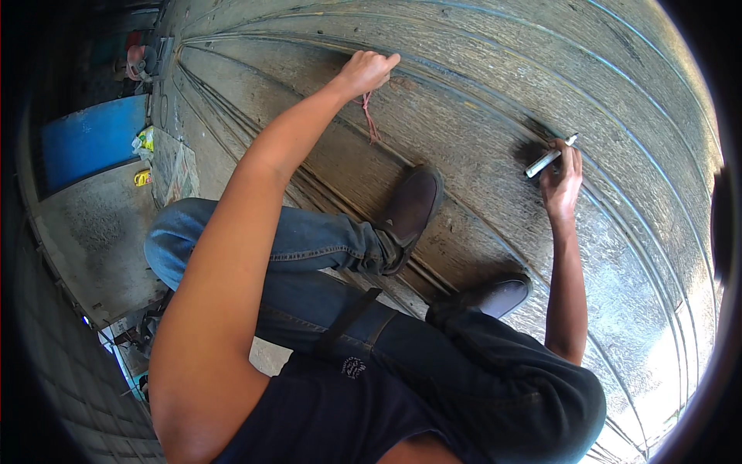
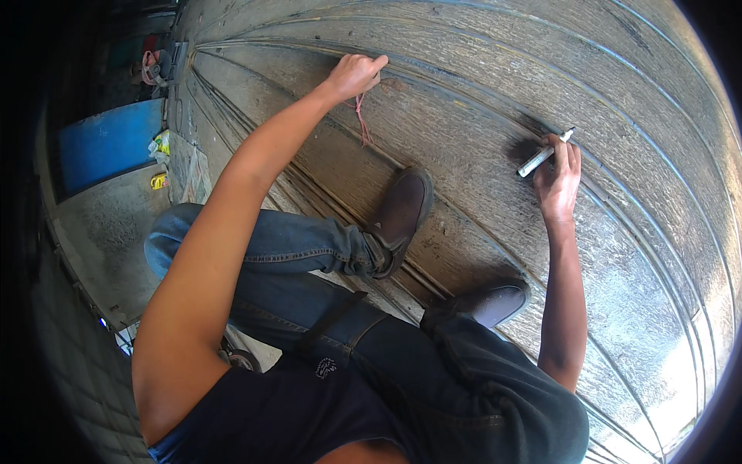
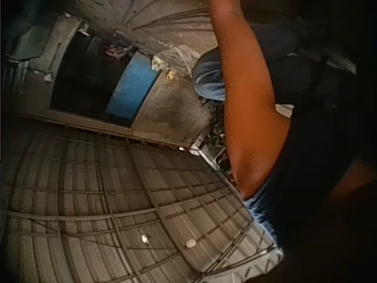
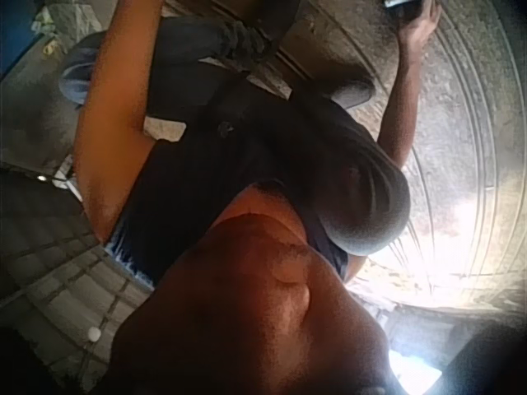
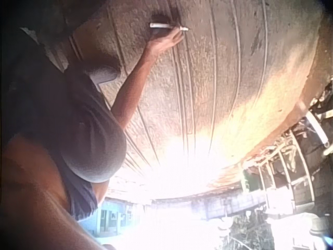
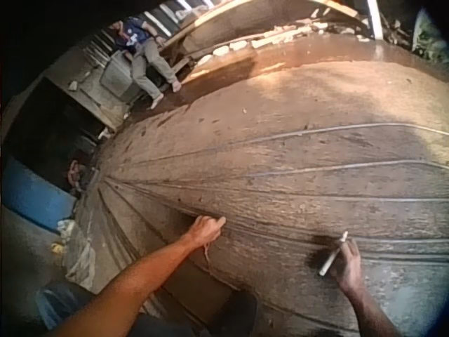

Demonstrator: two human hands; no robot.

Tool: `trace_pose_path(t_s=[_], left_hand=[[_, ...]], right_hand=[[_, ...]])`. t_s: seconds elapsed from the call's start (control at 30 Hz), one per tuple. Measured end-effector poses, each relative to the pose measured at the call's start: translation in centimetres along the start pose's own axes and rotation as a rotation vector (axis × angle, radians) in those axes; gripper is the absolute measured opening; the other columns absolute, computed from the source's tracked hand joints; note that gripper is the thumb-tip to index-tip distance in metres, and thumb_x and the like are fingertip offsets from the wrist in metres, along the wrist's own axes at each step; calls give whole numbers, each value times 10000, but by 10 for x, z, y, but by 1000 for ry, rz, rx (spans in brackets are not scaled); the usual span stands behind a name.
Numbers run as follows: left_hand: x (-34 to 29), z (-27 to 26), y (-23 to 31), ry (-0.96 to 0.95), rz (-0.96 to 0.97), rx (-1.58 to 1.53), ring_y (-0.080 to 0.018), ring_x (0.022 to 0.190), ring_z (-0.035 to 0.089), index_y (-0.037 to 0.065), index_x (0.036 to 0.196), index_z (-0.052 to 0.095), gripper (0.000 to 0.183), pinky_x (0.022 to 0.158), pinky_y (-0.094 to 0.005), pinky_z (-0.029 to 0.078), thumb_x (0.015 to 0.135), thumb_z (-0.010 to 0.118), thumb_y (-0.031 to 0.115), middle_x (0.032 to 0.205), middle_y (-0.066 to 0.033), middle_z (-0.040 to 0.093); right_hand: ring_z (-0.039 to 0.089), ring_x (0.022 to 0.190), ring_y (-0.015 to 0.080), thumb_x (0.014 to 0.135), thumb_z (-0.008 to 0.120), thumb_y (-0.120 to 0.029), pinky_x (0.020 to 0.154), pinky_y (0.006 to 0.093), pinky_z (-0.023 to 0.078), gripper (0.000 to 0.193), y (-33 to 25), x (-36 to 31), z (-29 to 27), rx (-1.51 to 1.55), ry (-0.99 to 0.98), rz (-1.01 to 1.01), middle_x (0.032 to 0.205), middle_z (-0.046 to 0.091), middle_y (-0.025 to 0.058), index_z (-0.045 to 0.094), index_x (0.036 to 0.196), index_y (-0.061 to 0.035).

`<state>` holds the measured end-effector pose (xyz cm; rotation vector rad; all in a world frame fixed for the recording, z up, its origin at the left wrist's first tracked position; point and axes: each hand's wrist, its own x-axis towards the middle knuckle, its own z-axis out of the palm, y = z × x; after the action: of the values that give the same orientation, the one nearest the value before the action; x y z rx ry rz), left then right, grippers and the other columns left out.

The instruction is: Mark specific points on metal rods using a white marker.

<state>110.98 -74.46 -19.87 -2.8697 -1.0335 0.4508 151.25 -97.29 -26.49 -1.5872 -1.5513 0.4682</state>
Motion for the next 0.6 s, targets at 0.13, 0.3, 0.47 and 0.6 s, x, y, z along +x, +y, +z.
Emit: trace_pose_path(t_s=[0.13, 0.3, 0.47, 0.6], left_hand=[[-2, 1, 1, -31, 11, -14, -370, 721, 697, 32, 1033, 542, 332, 625, -470, 566, 795, 771, 70, 676, -167, 647], [-3, 1, -3, -22, 41, -3, -363, 738, 701, 36, 1057, 546, 337, 638, -465, 573, 805, 767, 66, 693, -165, 654], [0, 3, -8, -27, 46, 15, -355, 739, 699, 39, 1059, 545, 322, 638, -460, 575, 818, 758, 61, 693, -153, 652], [0, 2, -10, -76, 33, 20, -349, 744, 690, 39, 1051, 539, 305, 639, -459, 573, 830, 748, 57, 689, -142, 644]], right_hand=[[612, 960, 355, 697, 606, 159, 862, 454, 509, 510, 0, 5, -1, 20, -6, 43, 1022, 663, 143, 609, 1171, -29], [651, 950, 368, 744, 594, 149, 838, 444, 528, 457, -1, 9, -4, 6, -23, 53, 1022, 662, 160, 623, 1163, -33], [672, 867, 334, 760, 616, 142, 773, 422, 546, 448, 0, 6, 1, 30, -12, 87, 1019, 665, 158, 630, 1165, -49], [675, 847, 325, 770, 635, 124, 756, 421, 548, 428, 0, 6, 2, 27, 5, 82, 1010, 669, 157, 631, 1161, -51]])
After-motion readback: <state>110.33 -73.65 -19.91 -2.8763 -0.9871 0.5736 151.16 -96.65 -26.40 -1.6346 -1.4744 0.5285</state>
